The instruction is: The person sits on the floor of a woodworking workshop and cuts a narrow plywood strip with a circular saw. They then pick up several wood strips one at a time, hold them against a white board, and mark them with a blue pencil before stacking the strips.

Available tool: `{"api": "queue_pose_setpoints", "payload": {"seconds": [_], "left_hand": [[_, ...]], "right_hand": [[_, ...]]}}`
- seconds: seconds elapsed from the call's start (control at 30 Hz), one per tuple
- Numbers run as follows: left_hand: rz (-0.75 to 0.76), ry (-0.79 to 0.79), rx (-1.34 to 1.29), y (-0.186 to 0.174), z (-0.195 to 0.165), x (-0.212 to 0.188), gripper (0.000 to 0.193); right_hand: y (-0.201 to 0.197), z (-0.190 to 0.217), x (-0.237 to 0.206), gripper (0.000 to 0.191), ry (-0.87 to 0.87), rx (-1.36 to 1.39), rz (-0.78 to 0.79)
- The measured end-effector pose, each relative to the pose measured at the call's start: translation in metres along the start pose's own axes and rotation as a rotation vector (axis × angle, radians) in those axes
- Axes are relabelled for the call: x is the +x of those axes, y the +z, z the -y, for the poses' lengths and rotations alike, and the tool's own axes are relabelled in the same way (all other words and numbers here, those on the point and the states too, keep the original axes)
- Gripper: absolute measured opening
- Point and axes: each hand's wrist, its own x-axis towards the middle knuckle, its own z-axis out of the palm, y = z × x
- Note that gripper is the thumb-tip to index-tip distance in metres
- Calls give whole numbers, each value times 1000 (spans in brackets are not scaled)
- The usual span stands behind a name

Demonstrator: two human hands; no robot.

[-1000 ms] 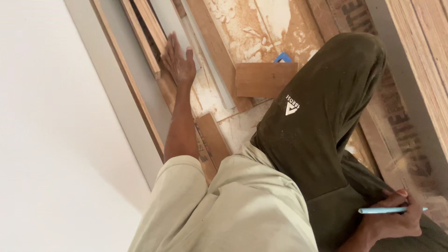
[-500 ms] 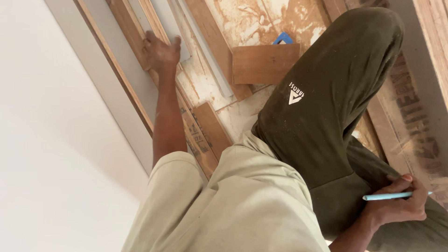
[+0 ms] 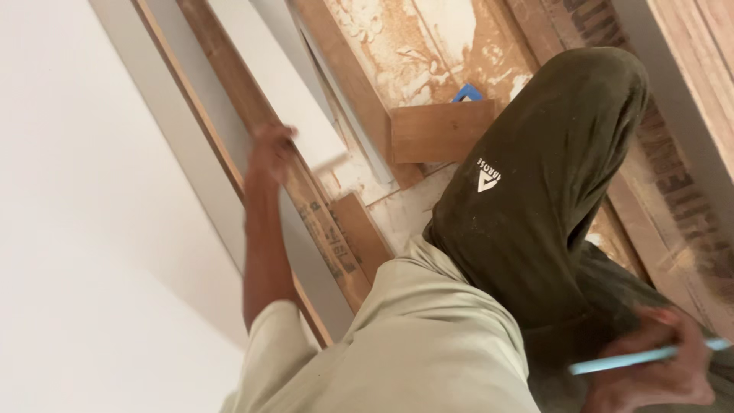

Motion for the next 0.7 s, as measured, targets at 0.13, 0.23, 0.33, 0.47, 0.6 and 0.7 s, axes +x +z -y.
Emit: {"api": "queue_pose_setpoints", "payload": {"seconds": [0.13,0.23,0.33,0.47,0.6,0.7], "left_hand": [[283,-82,-643,30,51,-60,64],[498,-147,-621,64,77,-88,59],[653,-244,-581,93,91,-116,77],[906,-335,-693,116,108,-147,77],[1236,-205,-586,109,111,-133,93],[981,-132,-498,78,92,-101,114]], "right_hand": [[17,97,28,18,-250,377,91],[14,163,50,25,-166,486,354],[17,206,74,59,-238,522,310],[12,214,85,65,-8,629,208],[20,186,76,52,50,668,465],[21,166,66,50,-51,570,492]]}}
